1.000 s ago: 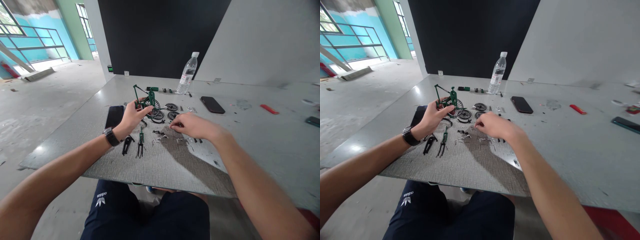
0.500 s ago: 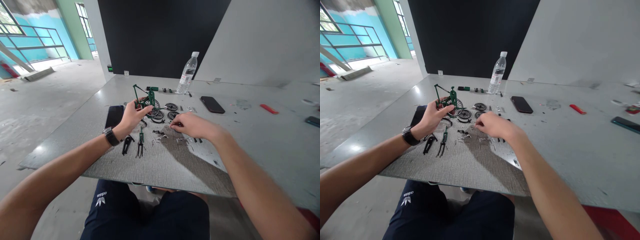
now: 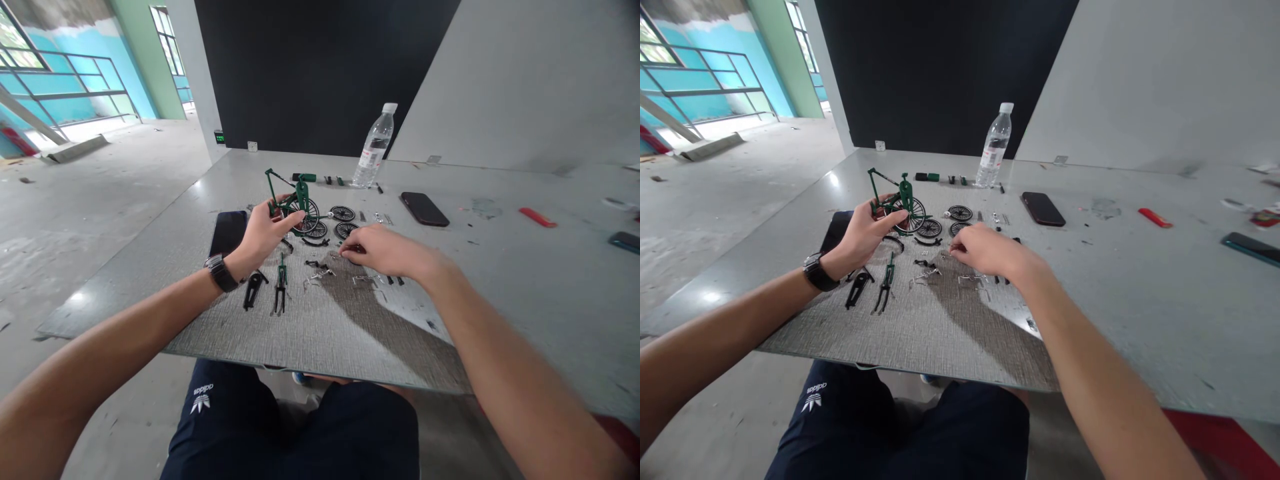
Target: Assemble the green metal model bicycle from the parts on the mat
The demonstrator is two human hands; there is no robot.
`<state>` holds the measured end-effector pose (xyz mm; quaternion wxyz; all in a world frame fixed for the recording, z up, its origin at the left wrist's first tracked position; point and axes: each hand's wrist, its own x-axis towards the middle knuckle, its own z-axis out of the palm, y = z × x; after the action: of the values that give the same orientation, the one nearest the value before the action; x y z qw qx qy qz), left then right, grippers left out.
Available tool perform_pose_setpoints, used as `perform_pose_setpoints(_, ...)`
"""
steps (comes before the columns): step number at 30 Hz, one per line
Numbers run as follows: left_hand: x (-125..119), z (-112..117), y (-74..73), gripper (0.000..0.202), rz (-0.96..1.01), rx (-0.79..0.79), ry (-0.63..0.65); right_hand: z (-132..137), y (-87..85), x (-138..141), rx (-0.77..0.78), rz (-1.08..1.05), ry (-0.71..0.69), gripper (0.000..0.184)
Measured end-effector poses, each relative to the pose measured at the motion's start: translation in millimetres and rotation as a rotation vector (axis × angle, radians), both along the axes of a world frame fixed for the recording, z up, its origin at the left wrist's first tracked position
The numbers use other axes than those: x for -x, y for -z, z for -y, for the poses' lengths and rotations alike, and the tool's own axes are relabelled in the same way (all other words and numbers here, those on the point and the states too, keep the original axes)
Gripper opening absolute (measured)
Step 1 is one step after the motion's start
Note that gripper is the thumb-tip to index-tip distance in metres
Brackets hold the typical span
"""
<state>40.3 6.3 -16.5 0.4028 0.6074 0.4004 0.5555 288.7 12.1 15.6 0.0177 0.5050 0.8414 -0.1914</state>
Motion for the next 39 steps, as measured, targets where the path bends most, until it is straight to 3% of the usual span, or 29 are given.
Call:
perform_pose_setpoints(10, -0.4, 1.6, -2.1, 0.038, 0.015, 0.007, 0.004, 4.4, -8.9, 1.3, -0.015, 0.021, -0.018, 0.039)
perform_pose_setpoints(23, -1.1, 2.4, -3.0, 0.037, 0.011, 0.001, -0.001, 0.0, -1.0, 1.5, -0.019, 0.006, -0.009, 0.047)
perform_pose_setpoints(39, -0.6, 2.3, -3.4, 0.039, 0.016, 0.012, 0.000, 6.6, -8.5, 3.9, -0.051, -0.002, 0.005, 0.044)
